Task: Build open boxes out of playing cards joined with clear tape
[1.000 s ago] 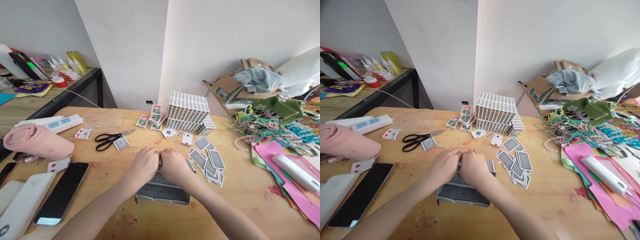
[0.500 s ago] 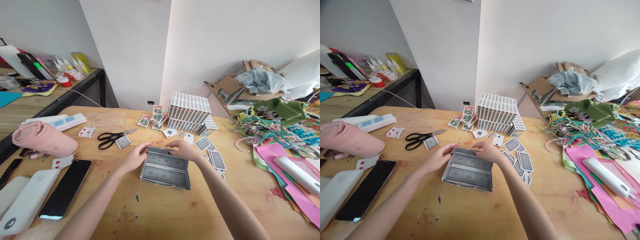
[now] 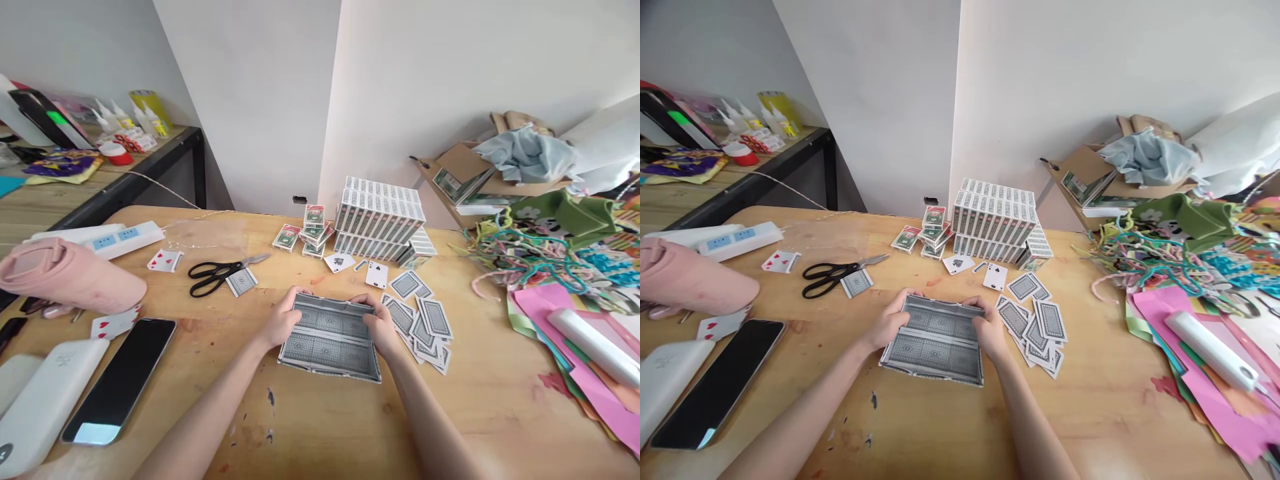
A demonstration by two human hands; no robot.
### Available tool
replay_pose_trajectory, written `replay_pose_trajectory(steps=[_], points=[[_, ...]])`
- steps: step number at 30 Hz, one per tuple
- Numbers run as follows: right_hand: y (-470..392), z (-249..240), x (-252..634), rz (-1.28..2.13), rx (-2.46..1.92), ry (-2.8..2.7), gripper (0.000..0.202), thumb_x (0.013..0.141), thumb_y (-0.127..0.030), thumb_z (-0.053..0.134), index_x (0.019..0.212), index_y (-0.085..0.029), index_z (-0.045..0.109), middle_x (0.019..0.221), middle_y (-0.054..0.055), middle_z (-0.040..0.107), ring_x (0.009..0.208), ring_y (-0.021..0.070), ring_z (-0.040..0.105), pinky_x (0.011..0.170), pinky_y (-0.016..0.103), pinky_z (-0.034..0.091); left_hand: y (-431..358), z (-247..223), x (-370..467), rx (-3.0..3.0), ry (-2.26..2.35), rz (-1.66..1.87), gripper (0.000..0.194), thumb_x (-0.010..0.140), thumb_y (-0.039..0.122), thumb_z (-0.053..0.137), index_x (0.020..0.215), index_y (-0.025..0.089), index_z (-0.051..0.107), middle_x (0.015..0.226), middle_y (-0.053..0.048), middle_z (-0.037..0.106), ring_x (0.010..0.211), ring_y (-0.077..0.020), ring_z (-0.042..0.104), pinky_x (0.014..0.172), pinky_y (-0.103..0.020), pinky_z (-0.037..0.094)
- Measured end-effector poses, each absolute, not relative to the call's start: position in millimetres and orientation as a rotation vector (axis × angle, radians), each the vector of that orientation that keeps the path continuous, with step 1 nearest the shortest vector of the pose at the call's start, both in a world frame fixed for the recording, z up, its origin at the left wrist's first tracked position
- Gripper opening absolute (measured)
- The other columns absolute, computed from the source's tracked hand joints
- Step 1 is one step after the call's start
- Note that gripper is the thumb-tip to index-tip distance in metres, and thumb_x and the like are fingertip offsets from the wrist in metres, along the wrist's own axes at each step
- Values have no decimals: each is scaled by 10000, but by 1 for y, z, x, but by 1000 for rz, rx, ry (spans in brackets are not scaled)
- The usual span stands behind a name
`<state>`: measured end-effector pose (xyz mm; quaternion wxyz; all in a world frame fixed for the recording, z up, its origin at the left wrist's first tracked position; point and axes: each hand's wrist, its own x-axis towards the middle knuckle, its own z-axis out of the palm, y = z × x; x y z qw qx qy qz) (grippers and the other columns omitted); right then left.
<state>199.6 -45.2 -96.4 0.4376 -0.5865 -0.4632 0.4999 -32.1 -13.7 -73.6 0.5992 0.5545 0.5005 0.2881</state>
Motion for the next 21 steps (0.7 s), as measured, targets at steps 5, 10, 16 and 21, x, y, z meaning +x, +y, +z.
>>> replay_pose_trajectory(steps=[5, 10, 16, 21], points=[[-18, -93, 201, 1388, -1350, -1149, 385, 554, -145, 470, 897, -202, 636, 976, 26, 704, 885, 219, 615, 766, 322, 456, -18, -75, -38, 1255, 1210, 739, 525, 610, 125, 399, 1122, 193, 491, 958, -12, 591, 878, -184, 527, 783, -289, 418], [-10, -77, 207, 1413, -1183, -1057, 382, 735, -310, 540, 1092, -226, 648, 1208, 59, 649, 1209, 239, 526, 1047, 406, 363, -37, -83, -46, 1192, 1345, 963, 388, 744, 197, 402, 1121, 195, 493, 1158, -54, 567, 1090, -211, 508, 982, -343, 373], [-33, -59, 206, 1362, -1458, -1423, 447, 770, -234, 581, 1216, -256, 595, 1281, 51, 607, 1194, 238, 551, 1009, 411, 427, -74, -76, -60, 1201, 1507, 907, 431, 770, 257, 486, 1196, 205, 444, 1122, -79, 559, 1021, -220, 548, 915, -381, 436], [-28, -54, 190, 1078, -1748, -1750, 423, 753, -76, 462, 1102, -211, 662, 1140, 27, 688, 1073, 186, 626, 951, 320, 460, -54, -57, -54, 1424, 1305, 784, 485, 780, 260, 519, 1258, 209, 453, 1301, -99, 516, 1199, -231, 501, 990, -369, 427]])
